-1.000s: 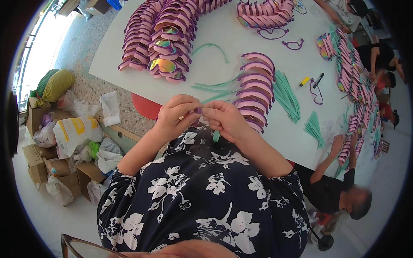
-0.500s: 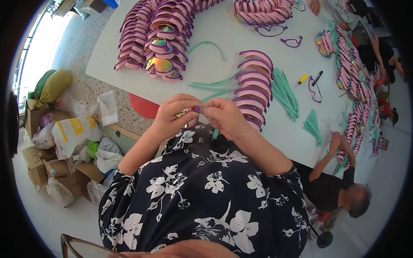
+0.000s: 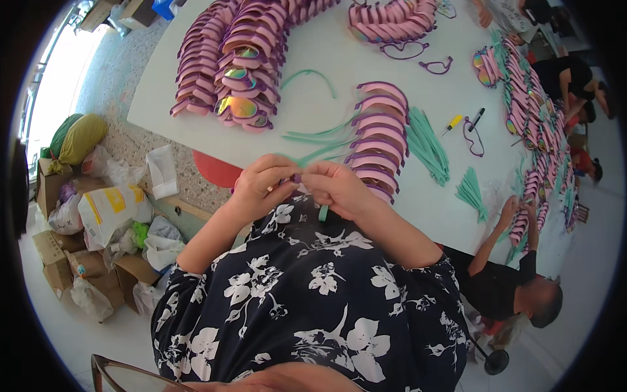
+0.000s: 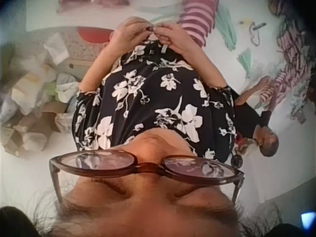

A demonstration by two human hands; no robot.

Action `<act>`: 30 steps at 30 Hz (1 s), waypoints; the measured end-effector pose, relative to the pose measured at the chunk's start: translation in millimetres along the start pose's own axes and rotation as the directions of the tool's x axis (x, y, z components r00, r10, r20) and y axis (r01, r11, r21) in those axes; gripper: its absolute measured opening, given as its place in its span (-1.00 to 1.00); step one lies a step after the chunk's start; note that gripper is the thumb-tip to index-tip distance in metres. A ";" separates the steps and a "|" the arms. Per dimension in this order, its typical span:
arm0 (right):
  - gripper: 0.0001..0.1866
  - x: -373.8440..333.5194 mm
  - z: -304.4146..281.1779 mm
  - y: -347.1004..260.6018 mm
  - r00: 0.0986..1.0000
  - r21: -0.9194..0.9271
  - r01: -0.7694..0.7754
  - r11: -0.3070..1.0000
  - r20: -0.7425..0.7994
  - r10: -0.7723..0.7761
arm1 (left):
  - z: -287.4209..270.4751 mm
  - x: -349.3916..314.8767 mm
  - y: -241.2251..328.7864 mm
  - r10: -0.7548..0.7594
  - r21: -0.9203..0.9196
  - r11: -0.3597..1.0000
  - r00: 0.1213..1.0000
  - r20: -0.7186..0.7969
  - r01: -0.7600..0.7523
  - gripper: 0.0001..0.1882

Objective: The recorder is assembling eyewear or masks by attaching green straps/bands to pink/purple mask frames at a production table.

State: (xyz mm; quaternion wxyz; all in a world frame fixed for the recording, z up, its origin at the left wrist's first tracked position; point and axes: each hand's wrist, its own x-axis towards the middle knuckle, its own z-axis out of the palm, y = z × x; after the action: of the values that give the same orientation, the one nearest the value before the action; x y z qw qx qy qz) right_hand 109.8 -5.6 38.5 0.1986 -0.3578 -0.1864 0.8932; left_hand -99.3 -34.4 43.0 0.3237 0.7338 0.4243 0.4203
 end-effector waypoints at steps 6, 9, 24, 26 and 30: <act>-0.89 11.0 -7.8 -0.2 0.997 -0.127 0.064 0.990 -0.022 -0.068 | 10.8 -1.6 12.1 -0.183 -0.024 0.983 0.982 -0.046 0.183 -0.75; -0.89 -6.6 -6.2 -1.9 0.976 -0.303 0.168 0.938 -0.079 -0.201 | 24.7 -2.4 3.5 -0.141 -0.056 0.989 0.989 -0.035 0.139 -0.74; -0.90 -25.1 -17.7 27.7 0.983 0.058 0.184 0.981 -0.039 -0.182 | 40.0 -10.9 -8.7 -0.186 -0.209 0.955 0.974 0.132 0.211 -0.84; -0.88 -32.3 -13.9 25.0 0.960 -0.098 0.245 0.965 -0.112 -0.255 | 42.3 -14.2 -7.0 -0.253 -0.239 0.929 0.956 0.150 0.283 -0.86; -0.84 -29.9 -21.1 30.5 0.953 -0.151 0.245 0.958 -0.142 -0.267 | 44.1 -8.7 20.7 -0.437 -0.362 0.808 0.885 0.160 0.465 -0.84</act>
State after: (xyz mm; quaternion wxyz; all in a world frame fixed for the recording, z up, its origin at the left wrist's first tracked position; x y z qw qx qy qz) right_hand 138.0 -42.1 26.7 0.3031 -0.4140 -0.2732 0.8137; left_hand -55.2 -56.3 38.0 0.5683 0.5465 0.4823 0.3818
